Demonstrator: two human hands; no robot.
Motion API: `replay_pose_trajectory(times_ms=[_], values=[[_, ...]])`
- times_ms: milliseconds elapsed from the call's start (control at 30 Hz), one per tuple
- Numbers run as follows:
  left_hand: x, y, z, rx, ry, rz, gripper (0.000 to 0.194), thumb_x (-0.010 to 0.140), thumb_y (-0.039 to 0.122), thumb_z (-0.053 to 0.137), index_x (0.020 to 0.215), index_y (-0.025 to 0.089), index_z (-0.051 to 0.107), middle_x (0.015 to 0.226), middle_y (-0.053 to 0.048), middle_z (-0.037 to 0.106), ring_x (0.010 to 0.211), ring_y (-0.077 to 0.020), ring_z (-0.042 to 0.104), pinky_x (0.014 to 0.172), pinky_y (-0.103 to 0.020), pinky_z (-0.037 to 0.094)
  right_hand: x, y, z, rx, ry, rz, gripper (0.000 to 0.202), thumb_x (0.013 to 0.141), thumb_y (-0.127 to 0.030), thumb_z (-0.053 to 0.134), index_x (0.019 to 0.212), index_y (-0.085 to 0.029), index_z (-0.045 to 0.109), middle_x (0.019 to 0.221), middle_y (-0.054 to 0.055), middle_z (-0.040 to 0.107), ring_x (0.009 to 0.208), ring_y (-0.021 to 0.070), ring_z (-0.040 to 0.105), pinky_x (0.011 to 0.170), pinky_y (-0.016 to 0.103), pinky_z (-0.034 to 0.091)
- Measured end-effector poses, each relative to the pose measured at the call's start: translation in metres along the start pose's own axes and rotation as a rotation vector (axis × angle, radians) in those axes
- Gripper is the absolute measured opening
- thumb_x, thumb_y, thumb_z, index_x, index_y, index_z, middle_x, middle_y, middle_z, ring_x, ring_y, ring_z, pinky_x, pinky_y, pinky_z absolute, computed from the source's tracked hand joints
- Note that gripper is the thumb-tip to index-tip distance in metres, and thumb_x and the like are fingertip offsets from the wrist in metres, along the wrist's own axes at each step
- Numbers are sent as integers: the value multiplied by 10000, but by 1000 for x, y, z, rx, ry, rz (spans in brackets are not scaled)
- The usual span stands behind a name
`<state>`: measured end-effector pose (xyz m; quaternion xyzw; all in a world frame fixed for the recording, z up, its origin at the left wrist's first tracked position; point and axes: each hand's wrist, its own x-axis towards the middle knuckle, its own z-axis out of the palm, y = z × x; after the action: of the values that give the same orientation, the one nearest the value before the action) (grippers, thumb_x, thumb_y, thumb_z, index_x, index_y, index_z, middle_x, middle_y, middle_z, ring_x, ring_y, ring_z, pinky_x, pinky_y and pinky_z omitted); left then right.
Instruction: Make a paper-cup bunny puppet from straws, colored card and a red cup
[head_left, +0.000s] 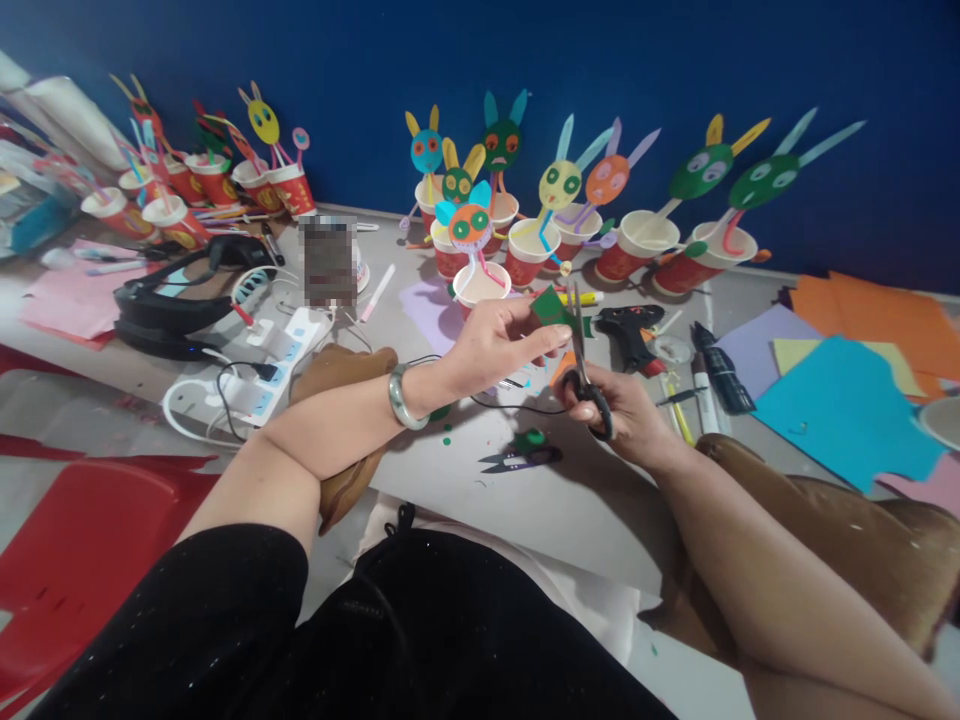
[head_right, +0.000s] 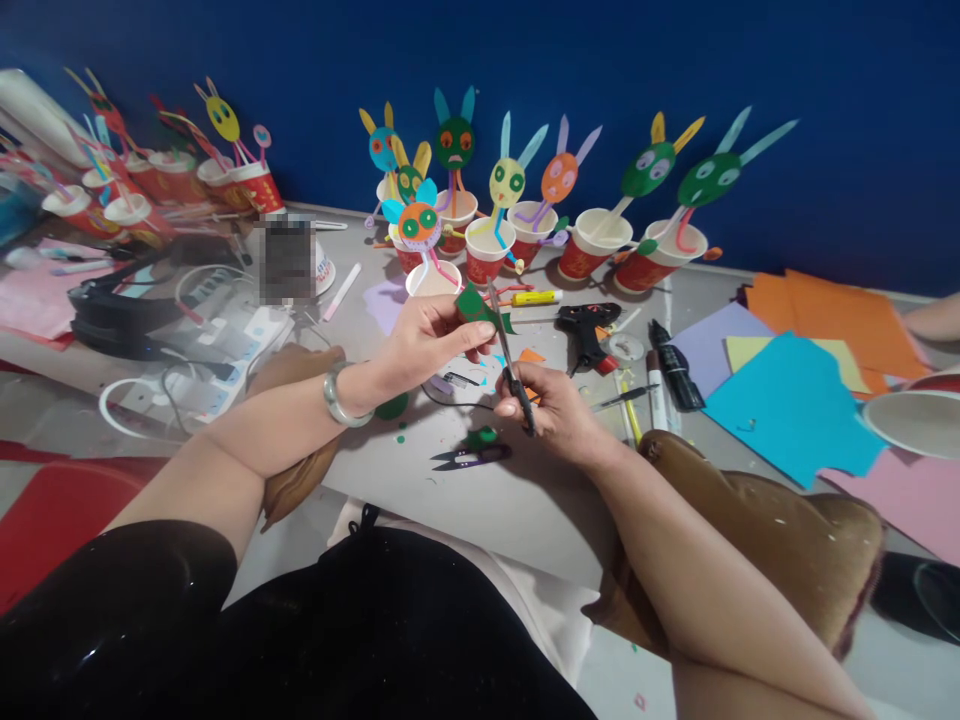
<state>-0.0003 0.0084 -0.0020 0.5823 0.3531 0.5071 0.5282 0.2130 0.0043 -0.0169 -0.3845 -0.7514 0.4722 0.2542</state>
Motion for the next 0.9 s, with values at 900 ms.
replay_pose_trajectory(times_ms=[900], values=[[3, 4, -9, 36, -60, -14, 393, 804, 516, 846, 758, 167, 672, 684, 3, 668, 628, -92, 615, 576, -242, 502, 0, 0, -5, -31, -24, -11, 792, 685, -1011, 620, 623, -227, 522, 670, 33, 544, 668, 181, 462, 636, 341, 369]])
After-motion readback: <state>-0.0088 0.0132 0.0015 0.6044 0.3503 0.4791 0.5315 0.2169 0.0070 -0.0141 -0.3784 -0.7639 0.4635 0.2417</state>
